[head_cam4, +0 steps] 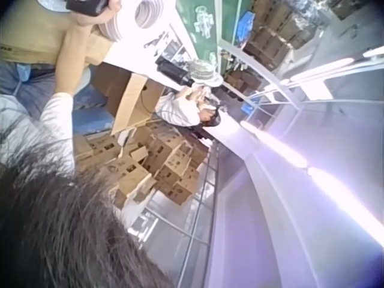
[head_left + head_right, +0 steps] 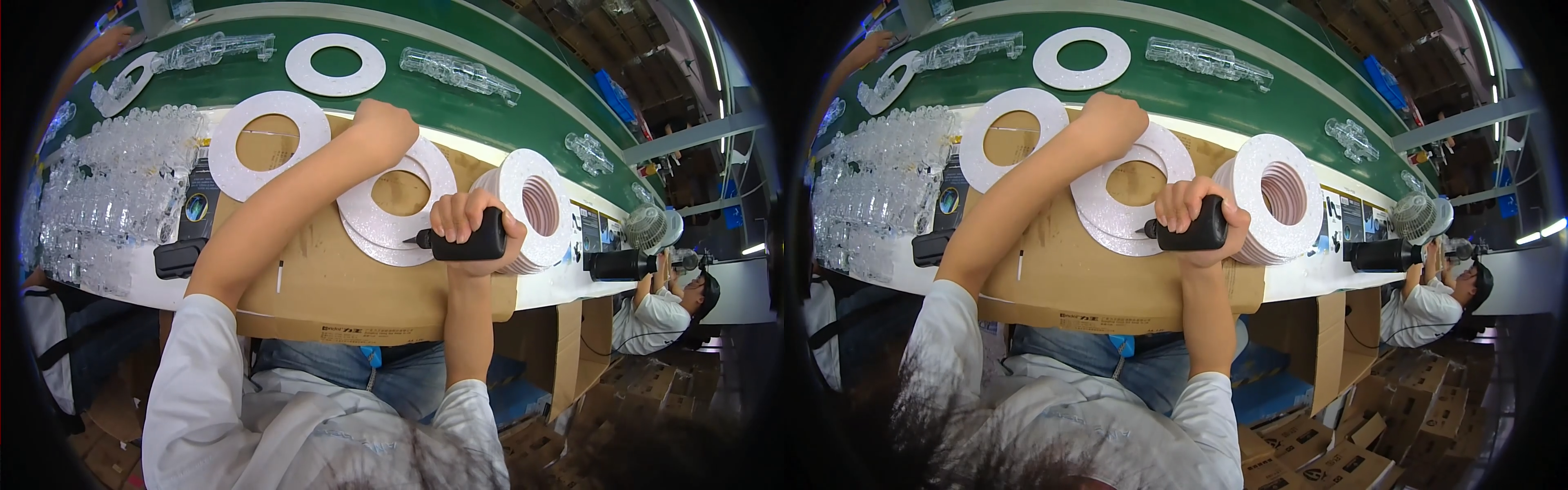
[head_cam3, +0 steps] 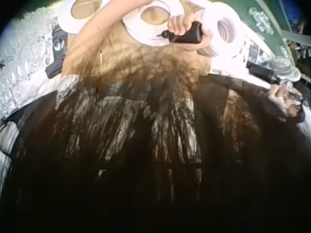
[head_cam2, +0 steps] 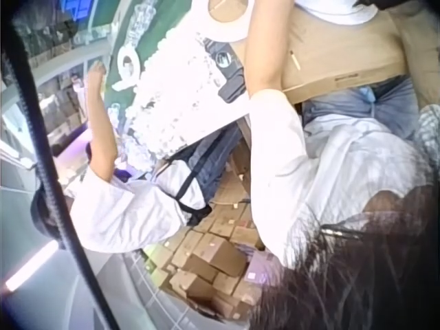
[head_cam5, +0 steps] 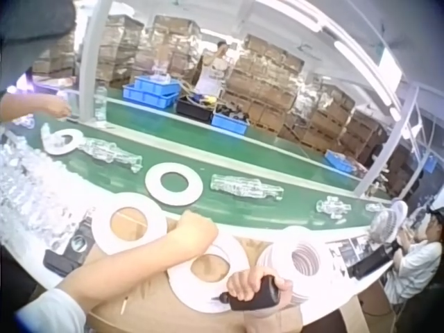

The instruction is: Applying sealant or glue to circular components for light fixtures on an assembly line.

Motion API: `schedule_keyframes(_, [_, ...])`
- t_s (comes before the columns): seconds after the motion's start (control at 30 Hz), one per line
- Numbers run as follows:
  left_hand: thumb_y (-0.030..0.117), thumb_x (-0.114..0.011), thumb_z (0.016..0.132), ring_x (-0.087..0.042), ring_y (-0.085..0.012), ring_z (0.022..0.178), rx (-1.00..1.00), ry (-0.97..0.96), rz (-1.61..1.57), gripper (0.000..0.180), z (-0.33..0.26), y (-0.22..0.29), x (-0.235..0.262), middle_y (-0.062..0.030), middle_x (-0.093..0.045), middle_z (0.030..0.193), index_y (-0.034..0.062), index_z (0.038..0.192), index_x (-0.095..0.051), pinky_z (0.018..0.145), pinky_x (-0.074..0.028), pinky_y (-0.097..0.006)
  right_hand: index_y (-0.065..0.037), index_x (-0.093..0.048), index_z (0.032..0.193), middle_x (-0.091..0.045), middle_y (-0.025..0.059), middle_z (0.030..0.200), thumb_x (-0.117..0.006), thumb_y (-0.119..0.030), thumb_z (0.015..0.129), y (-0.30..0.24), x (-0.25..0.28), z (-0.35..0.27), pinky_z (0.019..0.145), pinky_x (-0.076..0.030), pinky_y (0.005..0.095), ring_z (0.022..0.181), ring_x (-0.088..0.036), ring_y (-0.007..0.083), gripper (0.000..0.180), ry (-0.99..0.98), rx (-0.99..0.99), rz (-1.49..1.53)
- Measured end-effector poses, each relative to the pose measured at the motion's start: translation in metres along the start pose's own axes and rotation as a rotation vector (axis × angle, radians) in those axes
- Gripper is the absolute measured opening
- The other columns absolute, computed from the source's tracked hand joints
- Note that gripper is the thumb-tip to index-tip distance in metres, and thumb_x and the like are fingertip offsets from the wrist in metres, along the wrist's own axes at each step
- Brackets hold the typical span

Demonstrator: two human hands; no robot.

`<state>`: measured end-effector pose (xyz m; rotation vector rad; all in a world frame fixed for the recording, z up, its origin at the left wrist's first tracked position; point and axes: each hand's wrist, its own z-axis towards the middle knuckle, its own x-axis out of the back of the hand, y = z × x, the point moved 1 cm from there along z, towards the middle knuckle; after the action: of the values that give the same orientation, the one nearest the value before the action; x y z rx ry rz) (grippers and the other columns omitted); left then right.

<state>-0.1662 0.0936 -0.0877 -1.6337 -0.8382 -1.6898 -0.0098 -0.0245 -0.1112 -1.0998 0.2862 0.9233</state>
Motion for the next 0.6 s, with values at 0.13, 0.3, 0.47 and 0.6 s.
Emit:
schedule_keyframes(0.13, [0.009, -0.068, 0.080, -0.072, -0.0268, 0.093, -0.045, -0.100, 0.065, 0.016, 0.005, -0.002, -0.001, -0.0102, -0.074, 0.099, 0.0089, 0.094, -0.076, 0.072, -0.056, -0.039, -0.007, -0.047, 0.076, -0.049, 0.0057, 0.061, -0.040, -0.049, 0.091, -0.003, 0.002, 0.006, 0.060, -0.038, 0.0313, 0.059, -0.046, 0.0176, 0.045, -0.004, 0.070, 0.088])
schedule_keyframes(0.3, [0.018, -0.068, 0.084, -0.071, -0.0316, 0.087, -0.168, 0.095, -0.004, 0.019, -0.001, -0.006, 0.006, -0.0122, -0.072, 0.093, 0.0063, 0.098, -0.071, 0.074, -0.056, -0.040, -0.010, -0.049, 0.095, -0.047, 0.0067, 0.075, -0.041, -0.050, 0.093, -0.010, -0.010, 0.008, 0.072, -0.038, 0.0356, 0.072, -0.043, 0.0206, 0.041, 0.177, 0.153, -0.031])
schedule_keyframes(0.47, [0.042, -0.062, 0.090, -0.065, -0.0311, 0.075, -0.293, 0.228, -0.699, 0.039, -0.021, 0.021, 0.064, -0.0140, -0.067, 0.079, 0.0034, 0.095, -0.063, 0.066, -0.050, -0.040, -0.012, -0.046, 0.125, -0.050, 0.0109, 0.110, -0.059, -0.039, 0.087, -0.010, 0.000, 0.003, 0.096, -0.038, 0.0411, 0.102, -0.049, 0.0251, 0.048, 0.192, 0.185, -0.213])
schedule_keyframes(0.6, [0.045, -0.068, 0.083, -0.064, -0.0322, 0.069, -0.405, 0.248, -0.696, 0.043, -0.041, 0.040, 0.082, -0.0135, -0.067, 0.079, 0.0026, 0.091, -0.062, 0.063, -0.049, -0.039, -0.014, -0.032, 0.137, -0.046, 0.0105, 0.131, -0.066, -0.012, 0.089, 0.001, 0.000, 0.003, 0.101, -0.046, 0.0364, 0.119, -0.051, 0.0215, 0.059, 0.220, 0.192, -0.349])
